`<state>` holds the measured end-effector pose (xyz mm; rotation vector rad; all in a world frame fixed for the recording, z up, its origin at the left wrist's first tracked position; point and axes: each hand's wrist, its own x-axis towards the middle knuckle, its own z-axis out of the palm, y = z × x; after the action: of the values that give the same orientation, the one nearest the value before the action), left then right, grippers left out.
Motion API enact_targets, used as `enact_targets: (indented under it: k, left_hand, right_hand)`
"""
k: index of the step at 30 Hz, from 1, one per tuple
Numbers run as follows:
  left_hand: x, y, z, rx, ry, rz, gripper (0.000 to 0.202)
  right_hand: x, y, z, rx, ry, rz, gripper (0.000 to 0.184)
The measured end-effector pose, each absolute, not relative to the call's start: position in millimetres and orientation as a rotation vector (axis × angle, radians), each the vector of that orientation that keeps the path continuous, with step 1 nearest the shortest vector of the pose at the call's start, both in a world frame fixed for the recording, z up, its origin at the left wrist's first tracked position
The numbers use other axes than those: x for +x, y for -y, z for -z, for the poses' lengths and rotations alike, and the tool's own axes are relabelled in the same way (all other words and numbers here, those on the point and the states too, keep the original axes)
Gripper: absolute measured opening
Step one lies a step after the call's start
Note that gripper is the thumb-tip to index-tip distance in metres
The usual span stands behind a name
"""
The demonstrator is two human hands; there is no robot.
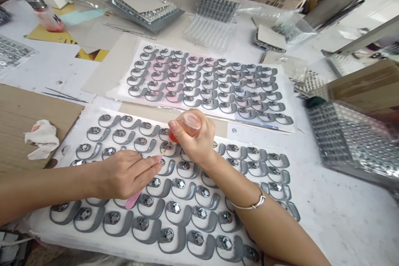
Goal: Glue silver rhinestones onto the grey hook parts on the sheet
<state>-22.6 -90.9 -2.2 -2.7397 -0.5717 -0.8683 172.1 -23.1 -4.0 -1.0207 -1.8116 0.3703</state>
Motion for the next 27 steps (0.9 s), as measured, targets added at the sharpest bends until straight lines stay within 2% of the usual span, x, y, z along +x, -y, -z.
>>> enact_targets:
  k: [27]
  left_hand:
    - [-24.4, 90.1, 1.1, -2.742, 0.563, 0.846, 0.013]
  right_hand:
    - [173.8, 24.4, 2.1, -0.913, 1.853, -0.293, 0.021]
